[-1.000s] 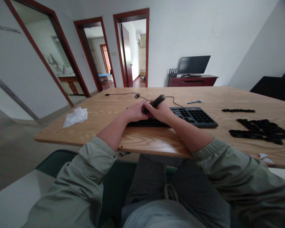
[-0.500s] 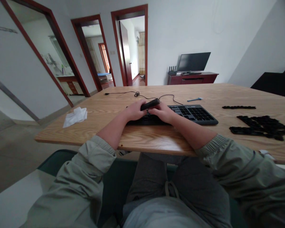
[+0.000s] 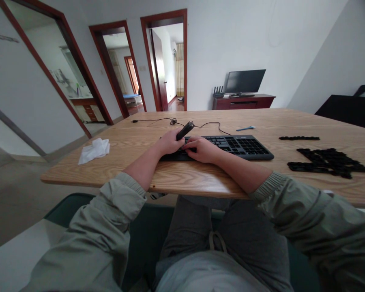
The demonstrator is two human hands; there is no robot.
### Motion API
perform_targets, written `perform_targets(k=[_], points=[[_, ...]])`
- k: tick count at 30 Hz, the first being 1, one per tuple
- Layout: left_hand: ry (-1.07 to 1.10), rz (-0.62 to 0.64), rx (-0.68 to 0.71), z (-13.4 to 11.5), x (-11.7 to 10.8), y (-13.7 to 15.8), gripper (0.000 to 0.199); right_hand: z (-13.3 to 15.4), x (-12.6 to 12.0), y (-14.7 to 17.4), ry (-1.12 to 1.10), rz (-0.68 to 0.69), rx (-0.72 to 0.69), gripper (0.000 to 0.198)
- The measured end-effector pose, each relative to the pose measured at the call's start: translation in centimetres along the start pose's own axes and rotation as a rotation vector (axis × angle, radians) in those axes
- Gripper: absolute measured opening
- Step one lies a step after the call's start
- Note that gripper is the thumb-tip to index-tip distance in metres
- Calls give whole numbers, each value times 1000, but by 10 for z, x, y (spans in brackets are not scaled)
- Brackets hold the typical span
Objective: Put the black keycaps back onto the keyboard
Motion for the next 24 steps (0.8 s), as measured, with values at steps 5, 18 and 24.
perform_targets(k=[5,18,24], points=[[38,6,-91,3,0,1,4,1,-1,-1,-2,-14,11,28],[85,-12,-75,8,1,-3,8,0,1,-1,-2,-37,-46,27],[212,62,-114,14,9,-6,10,3,0,-3,0,-14,-52,28]])
Point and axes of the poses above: each hand's wrist, its own y-axis away from the middle knuckle, its own x-axis out of the palm, z = x × y, the point moved 9 cm from there along -y, towards the middle knuckle, and after that the axes turned 15 degrees about -x, right-handed, at the moved point
